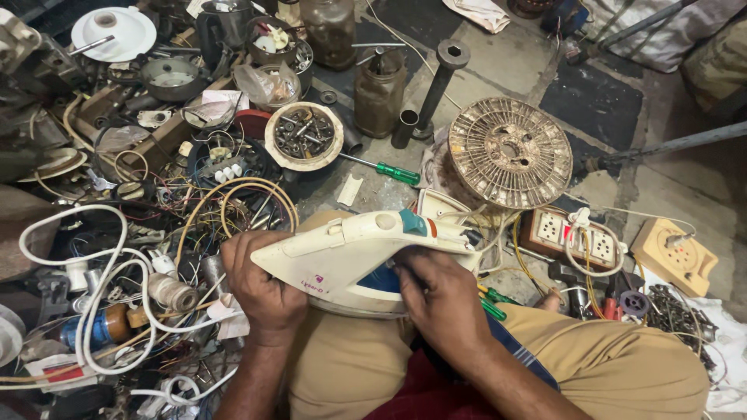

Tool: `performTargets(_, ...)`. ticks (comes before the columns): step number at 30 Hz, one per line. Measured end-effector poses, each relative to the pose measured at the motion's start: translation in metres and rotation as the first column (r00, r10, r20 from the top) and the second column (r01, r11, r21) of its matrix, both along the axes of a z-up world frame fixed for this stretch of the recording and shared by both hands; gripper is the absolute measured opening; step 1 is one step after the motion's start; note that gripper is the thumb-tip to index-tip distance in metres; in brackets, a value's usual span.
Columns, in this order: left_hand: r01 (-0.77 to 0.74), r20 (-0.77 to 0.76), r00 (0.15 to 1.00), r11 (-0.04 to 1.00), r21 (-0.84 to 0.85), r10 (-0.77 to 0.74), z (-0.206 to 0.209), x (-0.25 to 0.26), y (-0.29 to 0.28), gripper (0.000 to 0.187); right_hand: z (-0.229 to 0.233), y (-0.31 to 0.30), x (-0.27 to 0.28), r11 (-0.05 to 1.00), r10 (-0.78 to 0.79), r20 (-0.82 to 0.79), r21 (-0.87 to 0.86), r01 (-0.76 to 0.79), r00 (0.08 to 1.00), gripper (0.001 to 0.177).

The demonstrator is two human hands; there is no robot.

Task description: The person disassembles an electric iron by hand and with a screwdriver, removes and checks internal components, and then reassembles the iron housing.

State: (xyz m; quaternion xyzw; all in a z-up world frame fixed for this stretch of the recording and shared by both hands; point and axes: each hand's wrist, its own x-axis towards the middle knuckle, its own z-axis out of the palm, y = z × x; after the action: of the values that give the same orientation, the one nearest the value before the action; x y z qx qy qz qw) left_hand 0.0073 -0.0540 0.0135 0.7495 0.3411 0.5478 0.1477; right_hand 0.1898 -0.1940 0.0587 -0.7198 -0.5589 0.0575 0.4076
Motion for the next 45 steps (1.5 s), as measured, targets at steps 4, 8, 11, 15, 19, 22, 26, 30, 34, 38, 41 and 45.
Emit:
performTargets(4, 0.003, 0.001, 1.000, 1.000, 0.002, -0.003, 0.001, 0.000, -0.001, 0.031, 0.002, -0.001, 0.000, 0.999, 0.022, -0.025, -0.023, -0.022, 0.999, 0.017)
performTargets(8, 0.001, -0.001, 1.000, 1.000, -0.003, -0.001, 0.002, 0.001, -0.002, 0.029, 0.004, 0.000, 0.001, 0.996, 0.007, -0.009, -0.094, -0.008, 1.000, 0.019)
performTargets(11, 0.004, 0.008, 1.000, 1.000, 0.002, -0.004, 0.003, 0.002, -0.002, 0.028, 0.004, 0.002, 0.002, 0.989, 0.013, 0.027, -0.150, -0.008, 1.000, 0.019)
performTargets(15, 0.007, 0.003, 1.000, 1.000, -0.007, -0.007, 0.003, 0.001, -0.003, 0.025, 0.005, 0.000, 0.004, 0.989, 0.076, 0.037, -0.131, -0.071, 0.996, 0.025)
performTargets(19, 0.018, 0.003, 1.000, 1.000, -0.009, -0.018, 0.003, 0.001, -0.004, 0.025, 0.005, 0.000, 0.004, 0.985, 0.065, 0.023, -0.163, -0.061, 0.998, 0.024)
performTargets(22, 0.012, 0.004, 1.000, 1.000, -0.008, -0.012, 0.003, 0.001, -0.003, 0.026, 0.003, 0.001, 0.005, 0.986, 0.018, 0.015, -0.167, -0.016, 1.000, 0.020)
performTargets(26, 0.005, -0.005, 1.000, 1.000, -0.010, -0.005, 0.002, 0.002, -0.002, 0.025, 0.004, 0.001, 0.007, 0.992, 0.080, 0.044, -0.102, -0.075, 0.996, 0.024)
performTargets(30, 0.003, -0.017, 1.000, 1.000, -0.012, -0.003, 0.001, 0.002, -0.001, 0.023, 0.008, 0.003, 0.007, 0.988, 0.092, 0.089, -0.131, -0.080, 0.992, 0.025)
performTargets(34, 0.003, -0.013, 1.000, 1.000, -0.009, -0.003, -0.004, 0.002, 0.003, 0.025, 0.018, 0.000, 0.003, 0.991, 0.085, 0.100, -0.116, -0.073, 0.991, 0.024)
performTargets(38, 0.018, 0.060, 0.998, 0.997, -0.081, -0.013, -0.018, 0.000, 0.011, 0.025, 0.022, -0.015, 0.002, 0.999, 0.052, 0.006, 0.011, -0.052, 0.999, 0.020)
performTargets(41, 0.070, 0.229, 0.973, 0.963, -0.259, -0.009, -0.027, 0.001, 0.016, 0.023, 0.022, -0.039, 0.012, 0.980, 0.120, -0.357, 0.194, -0.052, 0.927, 0.016)
performTargets(45, 0.128, 0.328, 0.945, 0.907, -0.401, 0.012, -0.032, 0.001, 0.026, 0.023, 0.016, -0.065, 0.052, 0.950, 0.153, -0.828, 0.273, 0.150, 0.539, 0.008)
